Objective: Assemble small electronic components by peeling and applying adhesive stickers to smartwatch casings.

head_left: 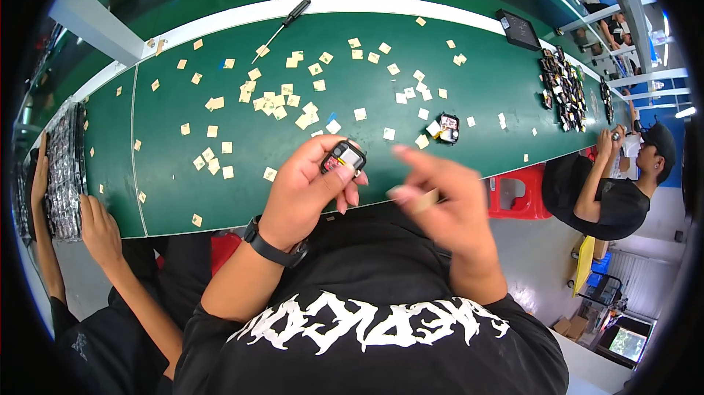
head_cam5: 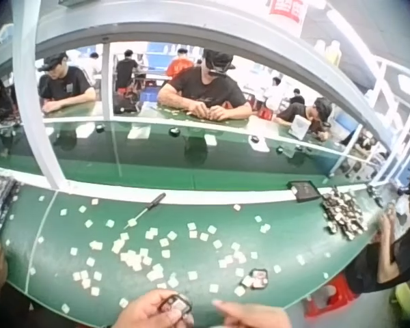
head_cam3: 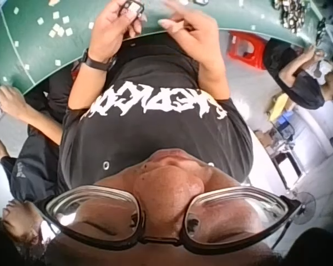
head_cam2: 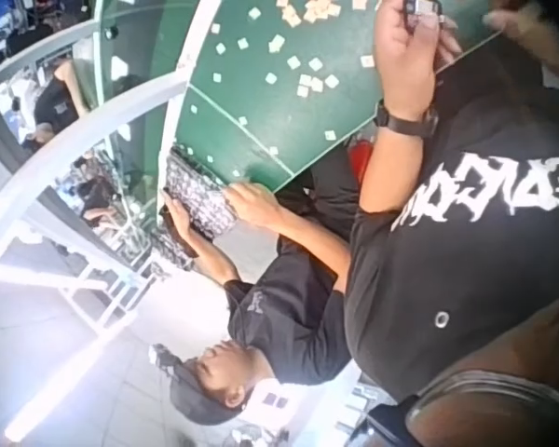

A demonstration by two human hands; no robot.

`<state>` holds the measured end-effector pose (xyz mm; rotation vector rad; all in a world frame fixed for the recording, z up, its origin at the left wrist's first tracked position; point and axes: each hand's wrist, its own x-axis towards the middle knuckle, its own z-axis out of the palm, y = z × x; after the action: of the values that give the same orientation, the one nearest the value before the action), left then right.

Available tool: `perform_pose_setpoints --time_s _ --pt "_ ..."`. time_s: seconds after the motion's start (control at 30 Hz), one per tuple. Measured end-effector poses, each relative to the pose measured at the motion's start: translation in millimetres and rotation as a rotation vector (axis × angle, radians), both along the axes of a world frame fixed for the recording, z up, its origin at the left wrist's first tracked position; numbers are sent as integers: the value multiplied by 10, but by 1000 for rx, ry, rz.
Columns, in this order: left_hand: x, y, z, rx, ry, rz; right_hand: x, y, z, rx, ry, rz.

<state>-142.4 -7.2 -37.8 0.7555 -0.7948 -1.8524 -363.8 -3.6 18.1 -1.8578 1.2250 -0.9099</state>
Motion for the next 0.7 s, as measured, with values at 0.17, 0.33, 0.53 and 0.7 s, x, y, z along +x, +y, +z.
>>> perform_pose_setpoints --time_s 0.17,0.33,0.53,0.7 --pt "-65 -62 55 108 -52 104 -523 -173 53 -35 346 -458" --pt "-102 -47 108 111 -144 109 -697 -204 -113 101 391 -423" --pt "-165 -35 128 89 -240 130 -677 -354 -186 67 492 -416" --pt "-101 -4 128 18 -271 47 -729 -425 -268 39 420 -420"
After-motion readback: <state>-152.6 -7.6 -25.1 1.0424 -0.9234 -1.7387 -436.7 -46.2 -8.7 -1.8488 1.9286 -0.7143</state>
